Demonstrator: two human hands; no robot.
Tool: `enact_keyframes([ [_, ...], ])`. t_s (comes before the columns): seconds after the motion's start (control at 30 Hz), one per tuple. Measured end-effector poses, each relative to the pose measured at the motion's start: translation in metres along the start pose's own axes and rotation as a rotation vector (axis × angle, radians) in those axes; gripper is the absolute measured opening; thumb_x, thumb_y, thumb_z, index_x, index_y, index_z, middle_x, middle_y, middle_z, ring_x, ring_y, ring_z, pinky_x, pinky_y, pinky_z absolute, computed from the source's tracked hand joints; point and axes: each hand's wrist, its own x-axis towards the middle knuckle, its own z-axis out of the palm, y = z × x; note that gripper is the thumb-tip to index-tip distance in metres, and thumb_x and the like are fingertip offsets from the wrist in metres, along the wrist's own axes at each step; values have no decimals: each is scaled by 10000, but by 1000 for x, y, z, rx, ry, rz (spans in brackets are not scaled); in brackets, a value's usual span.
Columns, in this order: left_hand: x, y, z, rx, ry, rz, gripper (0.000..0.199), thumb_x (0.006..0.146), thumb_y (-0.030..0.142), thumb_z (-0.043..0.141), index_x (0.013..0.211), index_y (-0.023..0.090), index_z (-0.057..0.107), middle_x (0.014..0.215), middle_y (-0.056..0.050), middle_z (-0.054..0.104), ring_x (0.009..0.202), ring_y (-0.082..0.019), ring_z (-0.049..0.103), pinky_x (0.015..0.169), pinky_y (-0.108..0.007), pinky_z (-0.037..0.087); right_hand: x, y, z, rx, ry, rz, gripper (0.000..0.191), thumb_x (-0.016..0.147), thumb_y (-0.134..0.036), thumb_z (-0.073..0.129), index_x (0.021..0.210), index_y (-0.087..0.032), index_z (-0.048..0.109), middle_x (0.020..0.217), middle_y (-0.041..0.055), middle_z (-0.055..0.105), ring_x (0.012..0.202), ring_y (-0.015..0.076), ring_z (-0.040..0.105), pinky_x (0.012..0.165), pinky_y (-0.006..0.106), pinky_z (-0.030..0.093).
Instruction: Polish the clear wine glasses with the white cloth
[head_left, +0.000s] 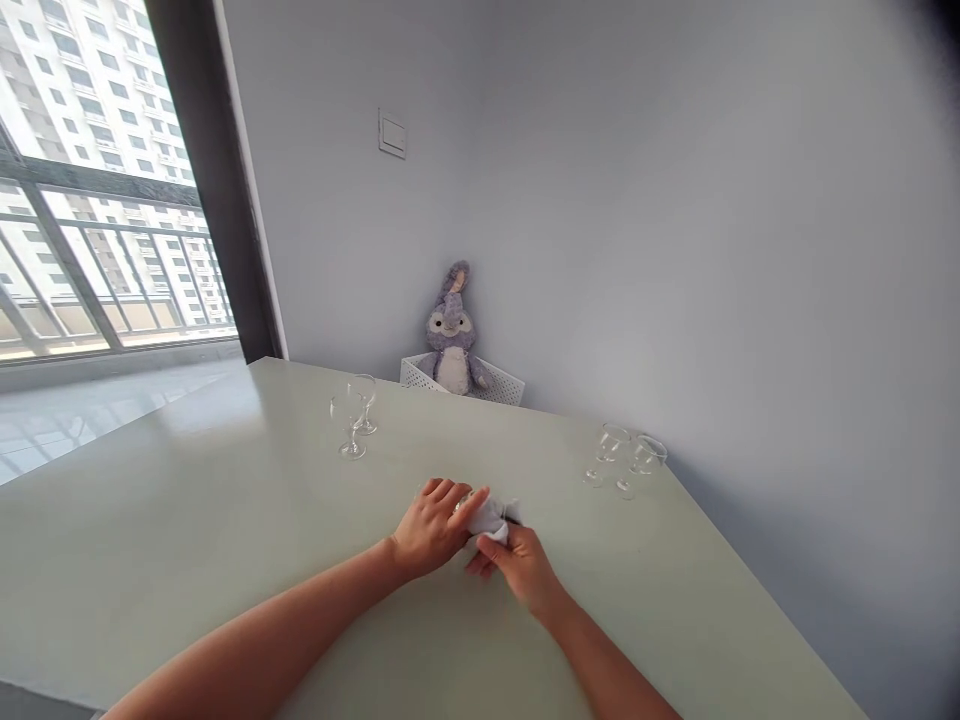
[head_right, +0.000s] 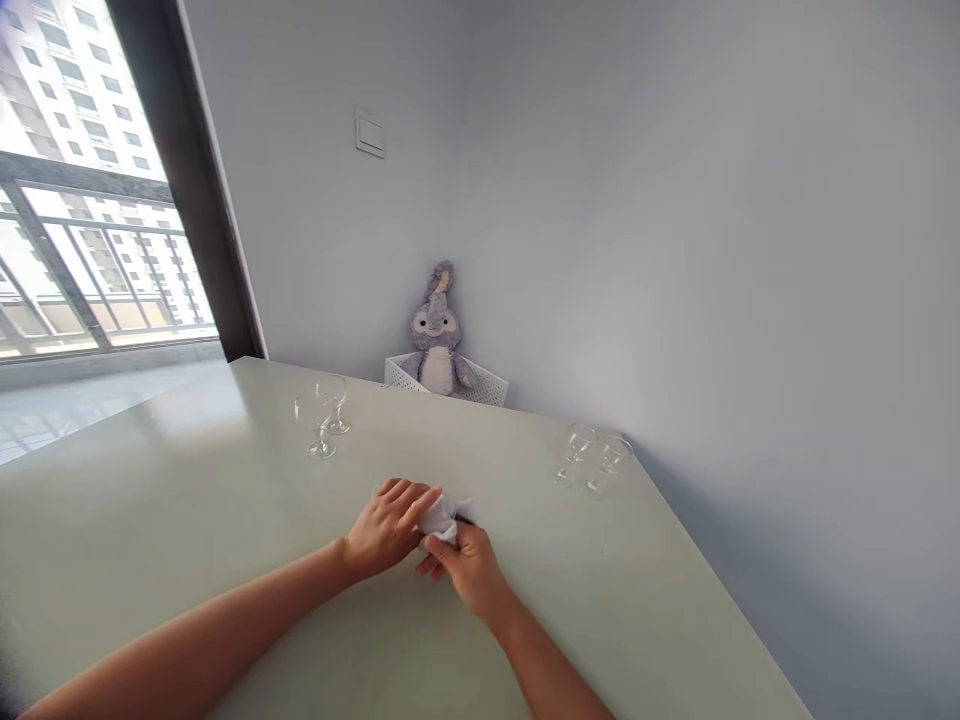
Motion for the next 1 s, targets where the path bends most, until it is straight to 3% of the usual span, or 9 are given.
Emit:
enact_keyframes([
  [0.13,3,4,-5,144,14,-51,353,823,189,459,1174,224,454,977,-85,593,869,-205,553,885,-438,339,7,-2,-5,406,101,131,336,768,-479,559,769,-144,589,571,12,602,447,131,573,422,245,458],
  [0.23,3,-1,-6,14,-106,-70,309,842,293,467,1139,212,476,804,-55,603,733,-181,566,778,-384,399,6,-6,-9,355,77,111,327,758,-462,582,763,-134,585,551,4,603,417,122,570,424,232,452],
  [0.4,6,-16,-14,-751,-505,-365,521,800,596,378,1113,189,461,635,12,551,530,-112,504,525,-232,387,-5,-27,-20,27,-120,59,292,748,-388,615,840,-111,600,649,38,653,457,152,613,475,253,461],
  [0.53,9,-19,-19,-1342,-872,-408,611,819,642,173,952,152,513,575,18,511,441,-78,468,456,-200,382,-11,-39,-27,9,-295,73,288,737,-379,626,833,-107,611,652,38,650,487,163,625,506,262,454],
  [0.6,10,-15,-18,-1233,-756,-452,590,840,609,174,975,159,531,619,-5,557,496,-97,519,495,-215,411,-9,-36,-27,30,-214,56,296,735,-393,626,809,-107,609,578,15,623,453,155,612,482,247,437],
  [0.67,11,-10,-17,-883,-476,-464,502,857,555,263,1086,190,522,735,-32,615,640,-136,571,605,-261,443,-4,-27,-24,98,-55,39,308,735,-410,623,792,-107,606,564,8,613,426,139,594,456,234,429],
  [0.8,10,-5,-14,-285,-114,-235,415,812,477,470,1122,212,550,789,-62,643,772,-191,556,794,-378,394,5,-11,-18,326,140,42,329,737,-448,607,786,-122,604,635,18,630,411,90,547,448,220,442],
  [0.9,8,-10,-14,-363,-153,-272,403,778,471,531,1087,217,583,716,-38,634,666,-155,531,700,-315,403,3,-15,-19,253,10,54,332,716,-435,631,831,-124,619,645,18,627,434,107,560,466,245,465],
  [1.0,9,-18,-16,-825,-441,-507,459,735,515,556,1062,194,586,640,0,594,556,-112,488,540,-229,375,-6,-30,-21,62,-164,65,312,663,-364,691,866,-131,649,688,13,621,520,125,579,540,284,503],
])
